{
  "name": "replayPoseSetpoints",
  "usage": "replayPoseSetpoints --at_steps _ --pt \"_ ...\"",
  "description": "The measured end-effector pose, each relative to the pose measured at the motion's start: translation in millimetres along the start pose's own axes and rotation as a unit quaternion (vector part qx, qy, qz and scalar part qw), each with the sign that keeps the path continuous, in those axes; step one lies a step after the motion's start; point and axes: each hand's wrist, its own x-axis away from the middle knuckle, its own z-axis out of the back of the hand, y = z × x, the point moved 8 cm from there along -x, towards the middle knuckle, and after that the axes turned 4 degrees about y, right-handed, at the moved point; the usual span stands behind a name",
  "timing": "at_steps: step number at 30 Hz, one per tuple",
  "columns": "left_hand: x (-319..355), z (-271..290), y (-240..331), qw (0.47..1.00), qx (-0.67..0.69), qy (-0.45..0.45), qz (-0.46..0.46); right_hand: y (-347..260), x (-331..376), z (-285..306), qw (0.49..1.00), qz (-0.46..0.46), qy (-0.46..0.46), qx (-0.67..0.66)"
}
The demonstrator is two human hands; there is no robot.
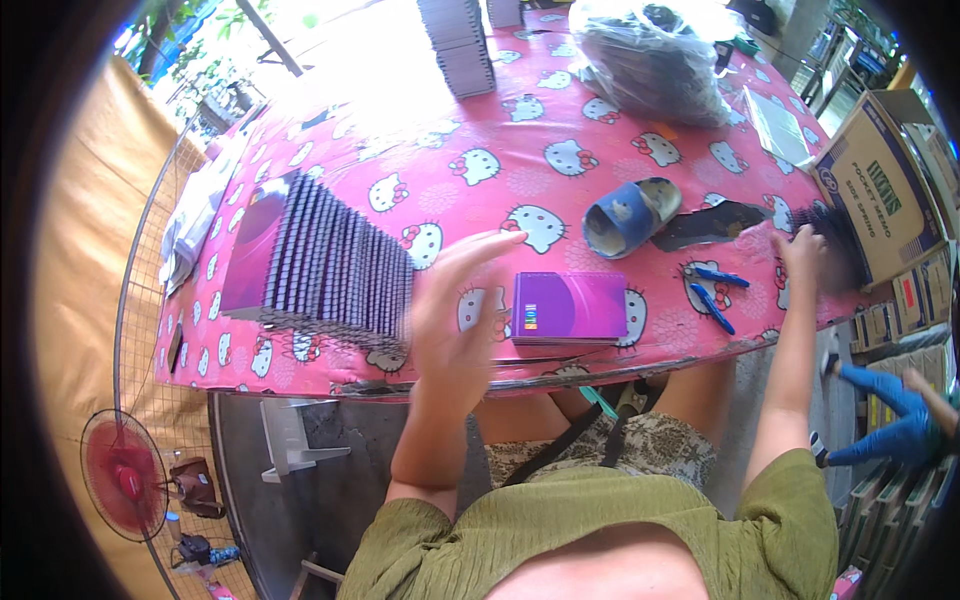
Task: The person assembles notebooks by threading spiral coils through punched paper and covers, then uses pliers to trim and crimp the ends of the coils.
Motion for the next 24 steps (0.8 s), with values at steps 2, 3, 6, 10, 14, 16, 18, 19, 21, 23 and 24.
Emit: replayPoseSetpoints --at_steps 2,3,6,10,14,16,18,19,21,23,24 --pt "4.6 -82.0 -40.1 0.977 0.015 -0.203 0.066 2.8 -0.3 -18.7 0.992 0.029 -0.056 -0.106" --pt "14.8 -110.7 -60.0 0.963 -0.075 -0.253 0.053 5.3 -1.8 -23.4 0.983 0.043 -0.083 -0.156" --pt "26.3 -142.1 -91.5 0.919 -0.156 -0.339 0.131 -3.6 -6.2 -4.7 0.983 0.073 -0.078 -0.149" --pt "23.0 -137.3 -96.0 0.958 -0.091 -0.251 0.103 -40.5 1.4 56.6 0.968 0.133 -0.029 -0.21" --pt "12.8 -99.3 -51.2 0.982 -0.096 -0.165 0.009 -139.7 84.7 169.5 0.805 0.306 -0.034 -0.507" --pt "10.3 -82.2 -30.5 0.987 -0.086 -0.135 -0.02 -168.0 130.9 184.4 0.686 0.258 -0.253 -0.632" --pt "16.6 -84.2 -31.4 0.986 -0.082 -0.141 -0.019 -179.6 146.9 203.2 0.681 0.263 -0.232 -0.643" --pt "18.8 -85.2 -31.4 0.986 -0.079 -0.145 -0.02 -181.8 150.3 209.1 0.679 0.264 -0.22 -0.649" --pt "17.1 -84.4 -24.9 0.99 -0.066 -0.127 -0.007 -183.2 149.6 217.0 0.678 0.267 -0.202 -0.654" --pt "17.6 -85.2 -24.2 0.989 -0.072 -0.131 -0.013 -183.5 147.6 218.5 0.684 0.262 -0.206 -0.649" --pt "19.6 -86.1 -30.3 0.986 -0.085 -0.144 -0.025 -184.4 146.4 216.8 0.689 0.255 -0.219 -0.642"
